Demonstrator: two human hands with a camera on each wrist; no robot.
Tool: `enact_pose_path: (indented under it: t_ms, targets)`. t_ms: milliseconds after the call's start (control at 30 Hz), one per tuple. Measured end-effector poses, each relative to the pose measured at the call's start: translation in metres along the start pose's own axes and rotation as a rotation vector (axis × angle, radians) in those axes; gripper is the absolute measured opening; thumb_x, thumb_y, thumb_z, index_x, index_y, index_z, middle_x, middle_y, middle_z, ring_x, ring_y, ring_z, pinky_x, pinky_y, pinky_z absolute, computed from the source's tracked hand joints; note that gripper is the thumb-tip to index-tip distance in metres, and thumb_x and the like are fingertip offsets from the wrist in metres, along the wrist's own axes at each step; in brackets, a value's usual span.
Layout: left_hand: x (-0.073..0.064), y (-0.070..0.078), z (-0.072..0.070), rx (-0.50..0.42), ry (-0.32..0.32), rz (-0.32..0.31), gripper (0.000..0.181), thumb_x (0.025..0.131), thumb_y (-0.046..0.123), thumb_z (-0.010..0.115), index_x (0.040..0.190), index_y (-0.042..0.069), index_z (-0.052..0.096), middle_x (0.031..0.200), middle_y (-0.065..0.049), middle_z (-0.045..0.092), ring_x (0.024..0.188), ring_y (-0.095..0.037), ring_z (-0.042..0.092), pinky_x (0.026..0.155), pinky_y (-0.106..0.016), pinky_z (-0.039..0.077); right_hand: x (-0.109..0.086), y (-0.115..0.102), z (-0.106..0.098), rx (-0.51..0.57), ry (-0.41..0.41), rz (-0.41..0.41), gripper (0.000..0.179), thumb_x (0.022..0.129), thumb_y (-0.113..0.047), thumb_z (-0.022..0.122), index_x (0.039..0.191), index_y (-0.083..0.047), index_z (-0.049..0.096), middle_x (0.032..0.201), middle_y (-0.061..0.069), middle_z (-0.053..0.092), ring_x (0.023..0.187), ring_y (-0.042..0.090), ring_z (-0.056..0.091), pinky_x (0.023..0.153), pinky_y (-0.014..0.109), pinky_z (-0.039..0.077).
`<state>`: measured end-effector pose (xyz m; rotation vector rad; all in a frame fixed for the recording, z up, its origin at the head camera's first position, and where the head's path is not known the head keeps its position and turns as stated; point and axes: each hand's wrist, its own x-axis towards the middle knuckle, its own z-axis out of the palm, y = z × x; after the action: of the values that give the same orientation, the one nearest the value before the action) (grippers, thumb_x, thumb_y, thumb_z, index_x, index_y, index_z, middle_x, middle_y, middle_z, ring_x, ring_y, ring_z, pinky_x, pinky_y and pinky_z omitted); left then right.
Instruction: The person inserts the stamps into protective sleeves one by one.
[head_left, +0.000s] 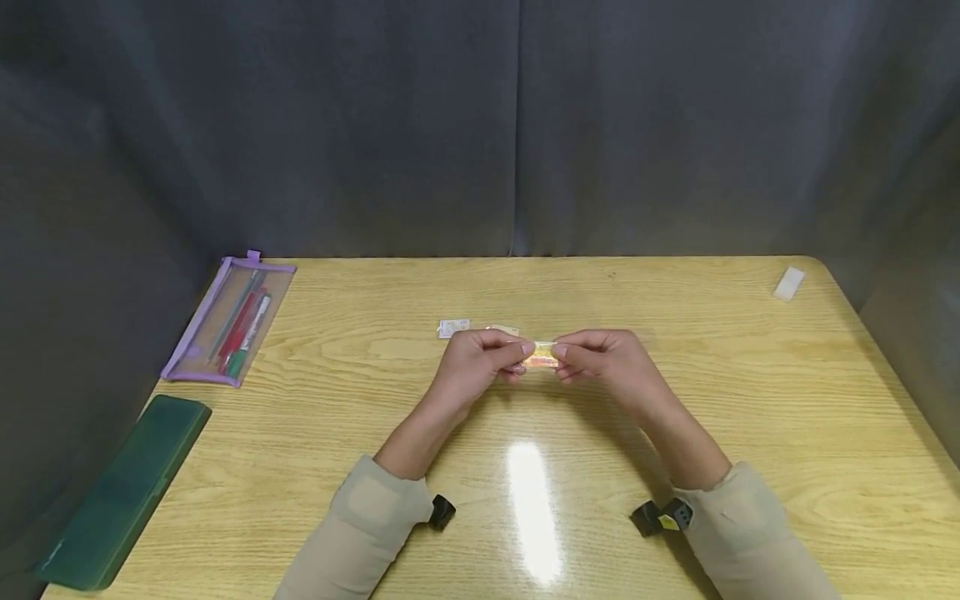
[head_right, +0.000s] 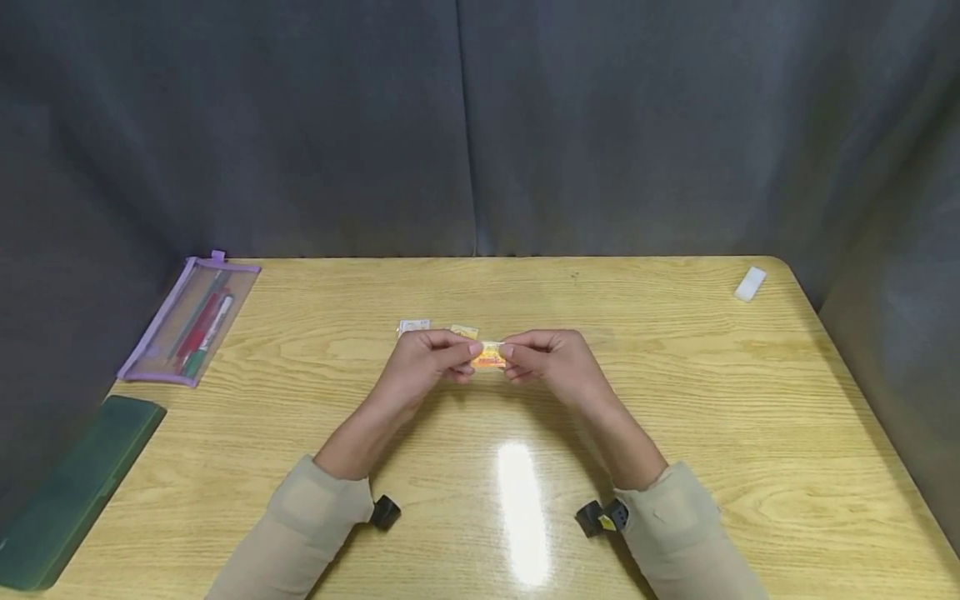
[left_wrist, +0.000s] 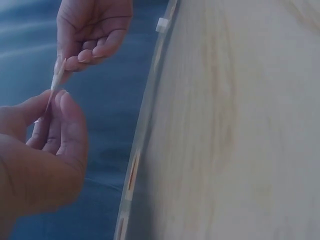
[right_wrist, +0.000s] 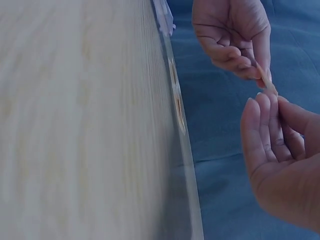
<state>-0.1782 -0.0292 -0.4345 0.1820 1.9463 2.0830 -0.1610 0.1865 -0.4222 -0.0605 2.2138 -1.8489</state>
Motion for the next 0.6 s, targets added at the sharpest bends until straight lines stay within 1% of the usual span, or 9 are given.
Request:
enact_pose_path:
  t_ms: [167, 300, 467, 533, 600]
  targets:
    - [-0.0002, 0.0004, 0.0011, -0.009, -0.006, 0.016, 0.021, 0.092, 0.011, 0.075, 0.099, -0.008, 0.075, 0.089, -0.005, 0.07, 0.067, -0.009, 0.067, 0.063, -0.022, 0.06, -0.0006, -0.0013, -0.0002, 0.016, -0.041, 0.001, 0.037, 0.101, -0.015, 0.063, 0.123, 0.014, 0.064, 0.088, 0.0, 0.076, 0.08, 0.01, 0.074, 0.081, 0.032, 0.063]
    - [-0.0006, 0.0008, 0.0013, -0.017, -0.018, 0.012, 0.021, 0.092, 0.012, 0.075, 0.101, -0.007, 0.075, 0.091, -0.005, 0.071, 0.069, -0.009, 0.068, 0.063, -0.022, 0.06, -0.0011, -0.0022, -0.001, 0.022, -0.063, 0.002, 0.036, 0.101, -0.013, 0.061, 0.123, 0.015, 0.064, 0.091, 0.001, 0.076, 0.08, 0.01, 0.074, 0.081, 0.031, 0.063]
    - [0.0, 0.0012, -0.0002, -0.005, -0.052, -0.015, 0.025, 0.093, 0.016, 0.075, 0.107, -0.005, 0.075, 0.095, -0.005, 0.07, 0.073, -0.011, 0.069, 0.067, -0.024, 0.061, -0.0009, -0.0023, -0.0017, 0.012, -0.034, -0.002, 0.034, 0.101, -0.017, 0.063, 0.12, 0.011, 0.066, 0.089, -0.001, 0.074, 0.081, 0.014, 0.074, 0.08, 0.032, 0.063]
    - [0.0007, 0.0014, -0.0016, 0.009, -0.062, -0.023, 0.027, 0.093, 0.017, 0.075, 0.108, -0.005, 0.074, 0.093, -0.005, 0.07, 0.073, -0.011, 0.069, 0.068, -0.025, 0.061, -0.0006, -0.002, -0.0025, 0.016, -0.012, -0.008, 0.035, 0.101, -0.018, 0.064, 0.119, 0.011, 0.066, 0.087, -0.003, 0.073, 0.082, 0.015, 0.074, 0.081, 0.033, 0.063]
    - [0.0011, 0.002, -0.0028, 0.015, -0.063, -0.03, 0.027, 0.093, 0.017, 0.074, 0.107, -0.006, 0.074, 0.089, -0.005, 0.071, 0.071, -0.011, 0.07, 0.067, -0.025, 0.062, -0.0003, -0.0019, -0.0035, 0.023, 0.007, -0.013, 0.035, 0.101, -0.019, 0.065, 0.118, 0.011, 0.065, 0.087, -0.002, 0.073, 0.082, 0.016, 0.074, 0.082, 0.034, 0.063]
